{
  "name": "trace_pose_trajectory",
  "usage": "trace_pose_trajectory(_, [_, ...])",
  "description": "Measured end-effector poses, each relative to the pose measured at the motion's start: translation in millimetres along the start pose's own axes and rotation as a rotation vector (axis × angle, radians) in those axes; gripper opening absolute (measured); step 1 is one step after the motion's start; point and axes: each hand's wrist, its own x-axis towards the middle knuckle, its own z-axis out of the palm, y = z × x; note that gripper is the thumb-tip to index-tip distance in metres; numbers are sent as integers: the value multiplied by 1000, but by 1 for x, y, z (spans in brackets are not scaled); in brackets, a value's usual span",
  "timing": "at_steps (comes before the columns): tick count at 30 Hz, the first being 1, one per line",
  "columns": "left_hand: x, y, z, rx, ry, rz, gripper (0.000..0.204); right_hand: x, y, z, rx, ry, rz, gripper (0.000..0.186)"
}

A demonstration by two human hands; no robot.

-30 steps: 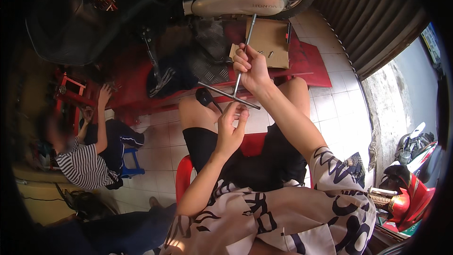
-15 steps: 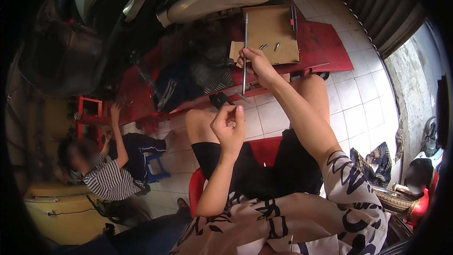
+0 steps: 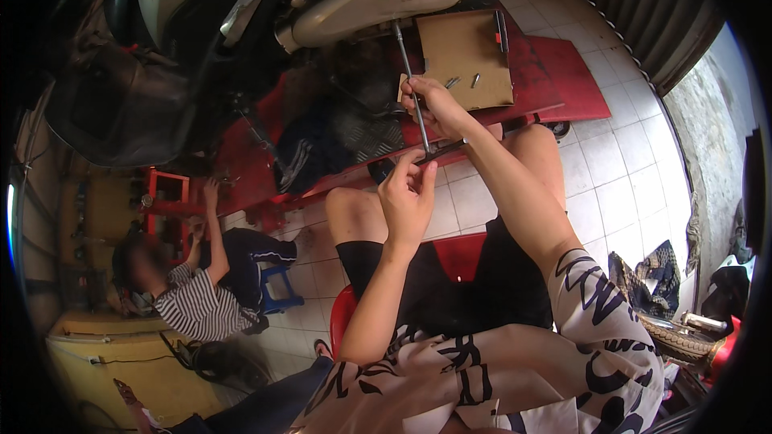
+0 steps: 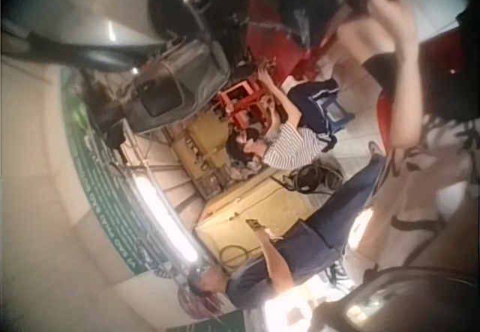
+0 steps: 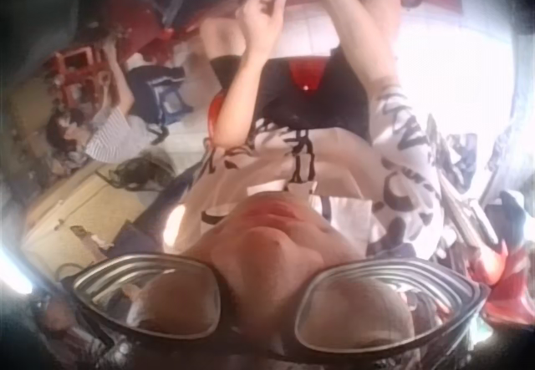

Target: The person uses a T-handle wrench to loosen and tighten bolts on the side panel of a scooter. They repeatedly adjust the tool and reposition their hands to access different fasteners on the vehicle's body.

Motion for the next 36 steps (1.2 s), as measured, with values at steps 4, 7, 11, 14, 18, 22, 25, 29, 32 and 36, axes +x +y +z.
trace_pose_trajectory(4, [2,7,-1,-15,22,-20,20,5,0,-3,43,-28,-2,25])
trace_pose_trajectory(7, [4,10,-4,78,30,14,19,4,-1,0,55,-53,4,26])
trace_pose_trajectory(11, [9,8,-1,186,50,53,17,0,-2,4,156,-99,5,23])
trace_pose_trajectory(14, [12,6,2,171,51,113,17,0,-1,-2,256,-125,17,23])
trace_pose_trajectory(18, [11,1,1,73,28,50,14,-12,-4,1,220,-139,100,21])
trace_pose_trajectory(22, [9,0,-2,-187,-27,-134,22,-23,-7,5,150,-205,135,18])
trace_pose_trajectory(25, [11,-7,-6,-428,-98,-306,29,-20,-5,-2,132,-235,96,14])
trace_pose_trajectory(29, [10,-6,-17,-673,23,-515,41,-16,-4,-3,148,-173,129,14])
trace_pose_trajectory(32, [5,-10,-13,-555,240,-475,50,-12,-2,-1,149,-160,139,15])
trace_pose_trajectory(36, [21,-33,-24,-564,503,-497,47,-15,-5,0,163,-92,141,20])
